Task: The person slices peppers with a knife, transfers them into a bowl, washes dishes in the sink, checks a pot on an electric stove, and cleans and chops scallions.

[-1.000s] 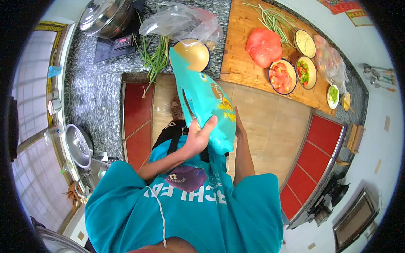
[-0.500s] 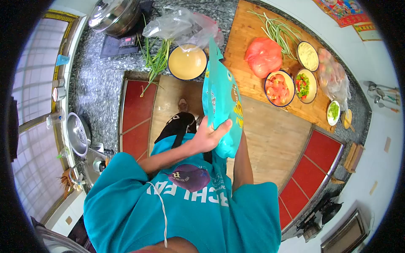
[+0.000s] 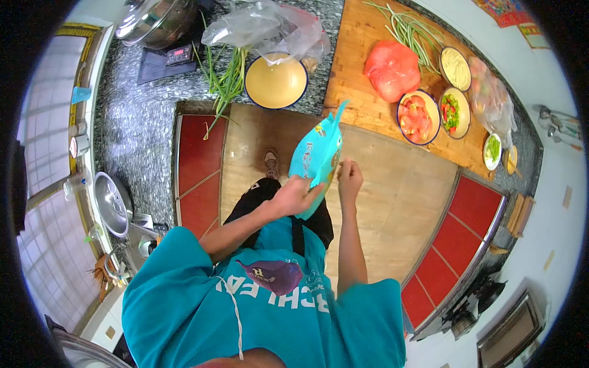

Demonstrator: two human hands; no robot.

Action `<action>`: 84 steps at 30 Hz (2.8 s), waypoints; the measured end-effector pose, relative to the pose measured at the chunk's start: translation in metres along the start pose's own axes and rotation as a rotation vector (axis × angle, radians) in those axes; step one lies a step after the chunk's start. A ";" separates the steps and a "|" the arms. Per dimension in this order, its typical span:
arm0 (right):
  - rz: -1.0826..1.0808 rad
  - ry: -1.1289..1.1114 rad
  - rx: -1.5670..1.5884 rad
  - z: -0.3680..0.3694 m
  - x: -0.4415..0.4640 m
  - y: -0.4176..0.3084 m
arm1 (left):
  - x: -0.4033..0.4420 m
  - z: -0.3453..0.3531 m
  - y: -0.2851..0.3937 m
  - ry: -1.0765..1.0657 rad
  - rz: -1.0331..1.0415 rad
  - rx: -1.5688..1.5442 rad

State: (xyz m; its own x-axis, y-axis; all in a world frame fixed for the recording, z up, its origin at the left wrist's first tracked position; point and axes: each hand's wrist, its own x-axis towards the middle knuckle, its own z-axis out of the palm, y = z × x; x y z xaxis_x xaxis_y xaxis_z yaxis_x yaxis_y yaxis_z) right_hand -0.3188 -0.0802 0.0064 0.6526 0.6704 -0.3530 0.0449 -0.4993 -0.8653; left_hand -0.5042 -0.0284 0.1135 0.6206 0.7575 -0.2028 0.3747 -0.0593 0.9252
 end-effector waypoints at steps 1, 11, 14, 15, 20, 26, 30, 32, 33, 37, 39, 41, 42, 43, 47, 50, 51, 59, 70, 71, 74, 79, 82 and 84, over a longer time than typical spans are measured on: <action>-0.003 -0.133 0.051 0.006 -0.012 -0.010 | -0.002 -0.004 -0.007 -0.015 -0.001 0.032; 0.329 -0.362 -0.221 0.104 -0.009 0.017 | 0.017 -0.012 -0.162 -0.351 -0.092 0.473; 0.421 -0.313 -0.073 0.140 -0.004 0.081 | 0.024 -0.008 -0.225 -0.407 -0.075 0.615; 0.483 -0.273 -0.026 0.153 -0.004 0.100 | 0.026 -0.006 -0.248 -0.434 -0.069 0.694; 0.683 -0.250 0.077 0.217 0.024 0.197 | 0.052 -0.004 -0.353 -0.432 0.024 0.939; 0.869 -0.187 0.302 0.265 0.073 0.259 | 0.080 0.027 -0.446 -0.279 -0.008 1.114; 0.872 -0.240 0.353 0.288 0.093 0.279 | 0.084 0.040 -0.484 -0.233 -0.096 1.093; 0.881 -0.278 0.414 0.294 0.090 0.273 | 0.084 0.041 -0.491 -0.248 -0.252 1.063; 0.894 -0.312 0.477 0.293 0.085 0.265 | 0.078 0.038 -0.494 -0.251 -0.249 1.059; 0.891 -0.364 0.450 0.279 0.058 0.222 | 0.052 0.014 -0.461 0.154 -0.182 0.966; 0.827 -0.393 0.328 0.269 0.031 0.187 | 0.041 -0.001 -0.412 0.295 -0.207 0.760; 0.420 -0.385 -0.070 0.257 -0.002 0.171 | 0.026 -0.018 -0.342 0.316 -0.339 0.531; 0.068 -0.347 -0.333 0.259 -0.015 0.170 | 0.021 -0.026 -0.308 0.332 -0.455 0.288; -0.018 -0.337 -0.227 0.256 -0.028 0.126 | 0.014 -0.033 -0.278 0.491 -0.335 0.236; -0.182 -0.414 -0.069 0.235 -0.067 -0.034 | -0.007 -0.079 -0.173 0.841 -0.338 -0.049; -0.378 -0.453 -0.013 0.251 -0.059 -0.106 | -0.003 -0.126 -0.128 0.942 -0.153 0.022; -0.427 -0.460 -0.006 0.258 -0.053 -0.123 | 0.003 -0.138 -0.126 0.960 -0.139 -0.012; -0.658 -0.380 -0.236 0.330 -0.010 -0.196 | 0.055 -0.246 -0.118 0.953 -0.053 -0.054; -0.747 -0.633 -0.499 0.434 -0.025 -0.245 | 0.050 -0.364 -0.163 0.825 -0.270 0.319; -0.752 -0.620 -0.520 0.440 -0.022 -0.248 | 0.053 -0.372 -0.164 0.809 -0.293 0.373; -0.779 -0.604 -0.555 0.449 -0.013 -0.253 | 0.064 -0.386 -0.181 0.766 -0.299 0.455; -0.779 -0.596 -0.600 0.450 -0.008 -0.257 | 0.069 -0.387 -0.182 0.657 -0.381 0.500; -0.724 -0.649 -0.646 0.449 -0.006 -0.262 | 0.070 -0.388 -0.178 0.660 -0.376 0.524; -0.743 -0.620 -0.611 0.451 -0.005 -0.264 | 0.071 -0.390 -0.178 0.657 -0.370 0.516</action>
State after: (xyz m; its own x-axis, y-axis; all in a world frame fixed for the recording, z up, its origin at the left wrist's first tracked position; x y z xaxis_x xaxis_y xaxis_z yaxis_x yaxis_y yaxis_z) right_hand -0.6756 0.2956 0.0758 -0.1675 0.9819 -0.0883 0.7346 0.0646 -0.6754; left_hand -0.7957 0.2901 0.0594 -0.0588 0.9944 -0.0882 0.8314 0.0977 0.5470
